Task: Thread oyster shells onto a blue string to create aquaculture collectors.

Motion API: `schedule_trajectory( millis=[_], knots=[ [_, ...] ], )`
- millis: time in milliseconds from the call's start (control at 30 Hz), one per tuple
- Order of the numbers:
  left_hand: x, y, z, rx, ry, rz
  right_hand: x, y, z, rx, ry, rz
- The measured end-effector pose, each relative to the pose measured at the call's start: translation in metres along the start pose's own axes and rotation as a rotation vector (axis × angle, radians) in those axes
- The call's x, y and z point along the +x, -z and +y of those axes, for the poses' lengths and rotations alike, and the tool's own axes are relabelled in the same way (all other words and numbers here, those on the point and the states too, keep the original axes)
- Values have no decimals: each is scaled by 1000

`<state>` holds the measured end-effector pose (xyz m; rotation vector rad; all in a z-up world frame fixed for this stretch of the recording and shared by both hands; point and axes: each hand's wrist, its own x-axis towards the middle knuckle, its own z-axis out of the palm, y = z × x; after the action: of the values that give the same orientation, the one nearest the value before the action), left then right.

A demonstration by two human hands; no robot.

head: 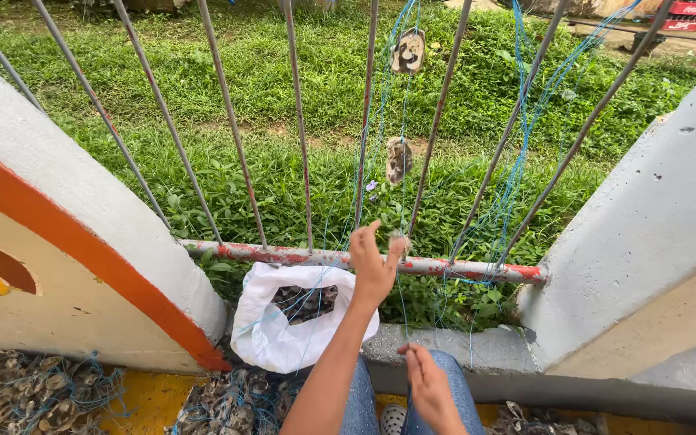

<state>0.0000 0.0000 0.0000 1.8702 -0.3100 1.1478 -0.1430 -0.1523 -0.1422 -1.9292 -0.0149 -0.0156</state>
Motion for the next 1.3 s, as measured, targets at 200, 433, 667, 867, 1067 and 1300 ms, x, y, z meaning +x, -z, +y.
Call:
schedule_trajectory(
  millis=[200, 433, 667, 867, 1067, 1300],
  knots=[
    [-117, -9, -49, -317, 600, -237, 53, 17, -32, 608, -108, -106],
    [-166, 29, 43, -719, 1053, -481, 96, 25, -59, 856, -182, -161],
    [-220, 24, 26, -598, 1089, -387, 85, 12, -34, 755, -156, -188],
    [-225, 23, 22, -736, 1144, -229, 34, -8, -12, 739, -317, -183],
    [-242, 22, 1, -817, 1274, -256, 29, -10, 17, 841, -162, -111],
    [-166, 37, -81, 97, 342, -394, 28, -9, -1, 923, -143, 57]
  ],
)
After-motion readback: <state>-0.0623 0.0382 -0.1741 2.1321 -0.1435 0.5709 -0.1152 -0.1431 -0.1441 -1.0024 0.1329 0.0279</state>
